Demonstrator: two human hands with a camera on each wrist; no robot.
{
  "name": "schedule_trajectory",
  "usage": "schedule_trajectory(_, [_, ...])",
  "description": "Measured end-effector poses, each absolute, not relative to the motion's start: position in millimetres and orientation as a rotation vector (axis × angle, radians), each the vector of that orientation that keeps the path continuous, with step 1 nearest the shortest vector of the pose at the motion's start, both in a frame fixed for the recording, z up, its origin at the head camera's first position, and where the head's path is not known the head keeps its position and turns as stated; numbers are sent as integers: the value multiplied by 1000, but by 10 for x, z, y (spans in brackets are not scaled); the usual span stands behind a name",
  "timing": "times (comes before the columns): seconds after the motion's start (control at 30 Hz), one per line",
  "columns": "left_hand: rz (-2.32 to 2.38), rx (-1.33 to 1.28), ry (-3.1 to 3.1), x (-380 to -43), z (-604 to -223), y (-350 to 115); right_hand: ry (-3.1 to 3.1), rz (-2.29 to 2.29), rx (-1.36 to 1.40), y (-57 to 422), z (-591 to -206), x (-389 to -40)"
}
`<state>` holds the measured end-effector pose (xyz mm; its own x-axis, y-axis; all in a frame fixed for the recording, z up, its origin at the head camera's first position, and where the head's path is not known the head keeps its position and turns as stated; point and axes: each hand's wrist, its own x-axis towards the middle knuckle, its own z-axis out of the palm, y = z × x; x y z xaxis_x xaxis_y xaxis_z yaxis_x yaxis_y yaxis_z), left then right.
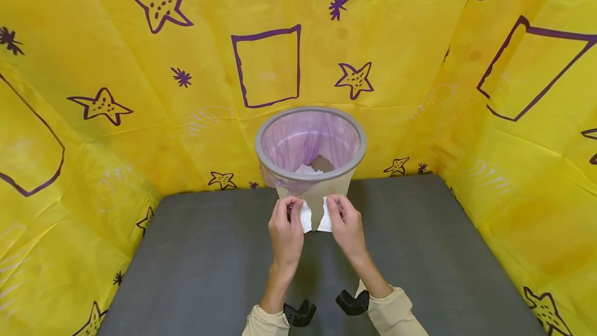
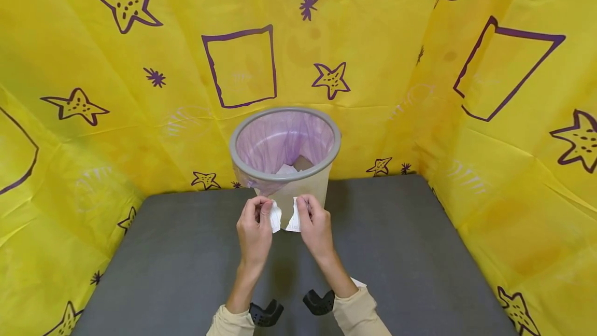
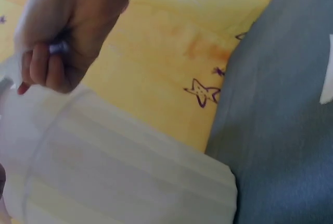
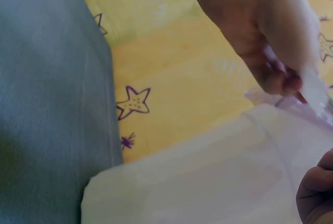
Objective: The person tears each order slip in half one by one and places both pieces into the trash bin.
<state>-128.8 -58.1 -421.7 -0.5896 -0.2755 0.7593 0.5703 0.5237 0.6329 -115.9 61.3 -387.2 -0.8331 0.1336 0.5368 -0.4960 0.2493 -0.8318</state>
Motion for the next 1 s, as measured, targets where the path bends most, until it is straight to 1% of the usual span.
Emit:
schedule_trajectory(0.23, [-1253, -266, -1940, -1262, -4226, -644, -2045, 1630, 338, 637, -3868, -1156])
schedule_trajectory(0.37, [-1379, -251, -2017, -1250, -4193, -722, -2113, 1661, 323, 698, -3879, -1163])
schedule_trajectory(0.5, [-1553, -114, -2107, -1240, -4145, -915, -2169, 1745, 204, 866, -3923, -1185])
schedule_trajectory(0.63, [-1589, 12, -2169, -1188, -4032, -1111, -2203, 1781, 92, 1039, -3972, -1218])
schedule_trajectory(0.77, [-1599, 50, -2224, -1127, -3919, -1219, -2222, 1795, 53, 1127, -3984, -1240])
schedule_trajectory(1.0, [-1625, 110, -2283, -1114, -3905, -1359, -2230, 1813, 13, 1242, -3994, -1241])
